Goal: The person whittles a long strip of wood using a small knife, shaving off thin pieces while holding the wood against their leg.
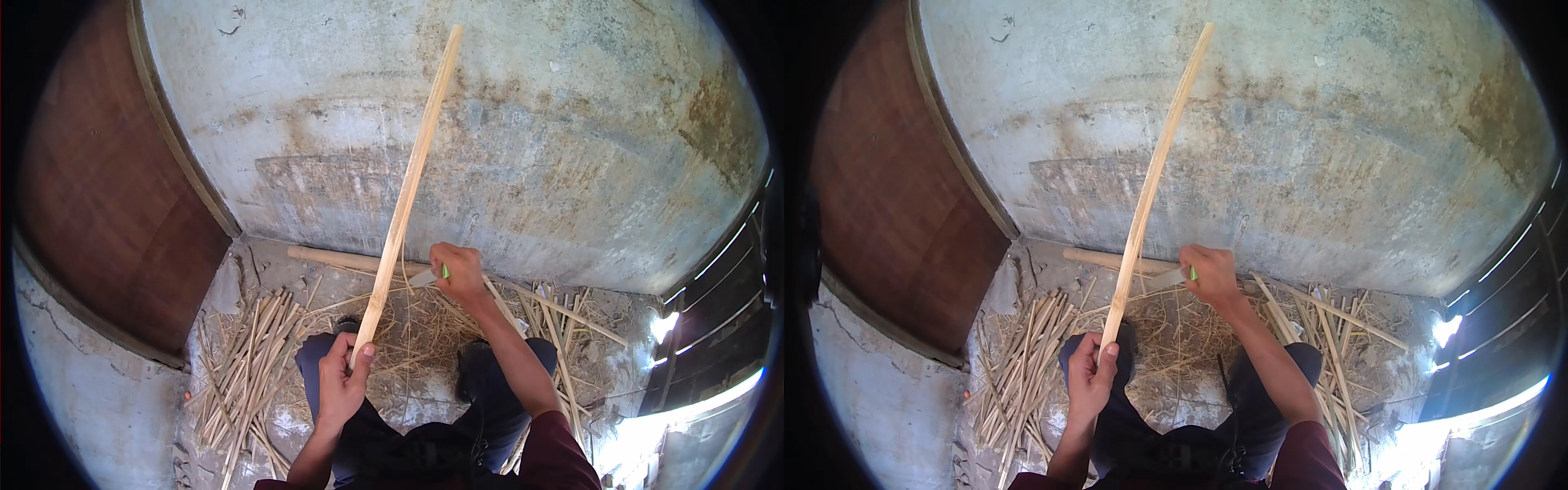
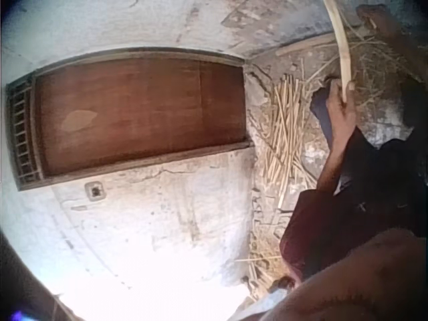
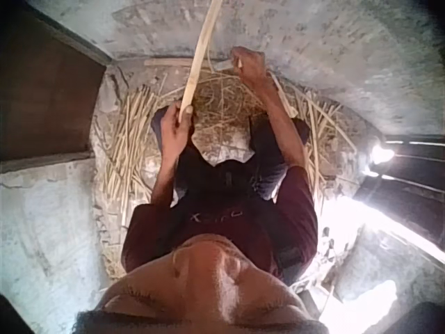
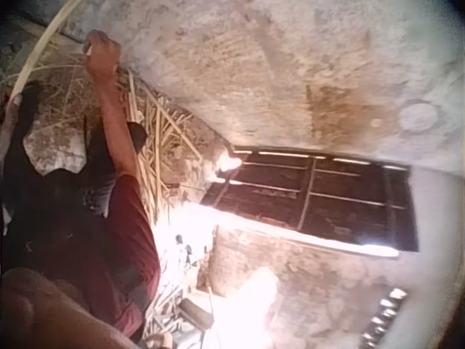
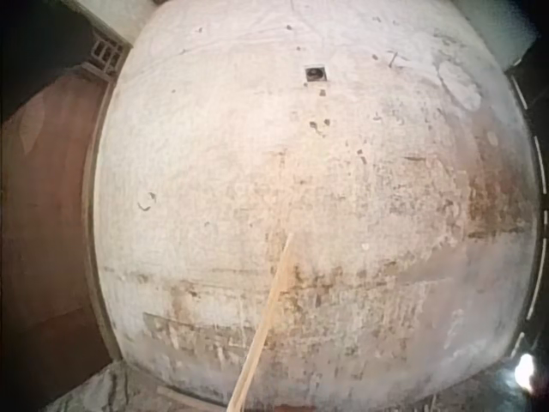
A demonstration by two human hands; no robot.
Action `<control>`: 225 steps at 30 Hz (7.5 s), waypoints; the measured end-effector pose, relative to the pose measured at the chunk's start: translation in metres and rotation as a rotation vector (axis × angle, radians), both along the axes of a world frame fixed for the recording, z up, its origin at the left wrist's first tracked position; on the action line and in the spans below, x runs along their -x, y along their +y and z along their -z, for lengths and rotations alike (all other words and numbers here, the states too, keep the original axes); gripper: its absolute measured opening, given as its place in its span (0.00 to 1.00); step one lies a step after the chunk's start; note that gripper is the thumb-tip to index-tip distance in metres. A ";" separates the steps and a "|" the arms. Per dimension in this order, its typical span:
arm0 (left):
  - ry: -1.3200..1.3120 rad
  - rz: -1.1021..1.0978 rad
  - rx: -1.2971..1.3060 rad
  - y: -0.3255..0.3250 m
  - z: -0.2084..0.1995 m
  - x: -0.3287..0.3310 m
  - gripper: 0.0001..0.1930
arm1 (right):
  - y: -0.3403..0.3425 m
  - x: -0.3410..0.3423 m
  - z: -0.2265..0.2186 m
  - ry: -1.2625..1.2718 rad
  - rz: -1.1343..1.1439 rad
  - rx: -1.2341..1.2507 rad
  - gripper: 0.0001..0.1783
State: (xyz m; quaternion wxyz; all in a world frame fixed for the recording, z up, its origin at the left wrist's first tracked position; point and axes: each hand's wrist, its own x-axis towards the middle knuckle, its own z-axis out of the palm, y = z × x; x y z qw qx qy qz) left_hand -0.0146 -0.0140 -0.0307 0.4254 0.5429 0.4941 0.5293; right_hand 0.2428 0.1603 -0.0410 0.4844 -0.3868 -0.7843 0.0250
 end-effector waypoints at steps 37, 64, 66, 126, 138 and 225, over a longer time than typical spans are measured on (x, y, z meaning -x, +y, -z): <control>0.329 0.067 0.116 -0.052 0.005 -0.002 0.08 | 0.034 -0.034 -0.017 0.071 0.548 -0.109 0.02; 0.454 0.211 0.233 -0.089 0.040 0.045 0.10 | 0.160 -0.218 0.052 0.289 1.093 0.059 0.14; 0.448 0.221 0.233 -0.089 0.042 0.050 0.10 | 0.157 -0.267 0.072 0.503 0.934 0.365 0.14; -0.158 0.641 0.317 0.030 0.020 0.022 0.19 | -0.057 0.025 -0.015 0.003 -0.167 0.089 0.06; 0.176 0.420 0.072 0.017 0.019 -0.002 0.23 | -0.057 0.032 0.003 -0.178 -0.105 0.150 0.07; 0.658 0.082 0.159 -0.029 0.000 -0.006 0.20 | -0.023 0.007 -0.013 0.008 0.272 0.106 0.02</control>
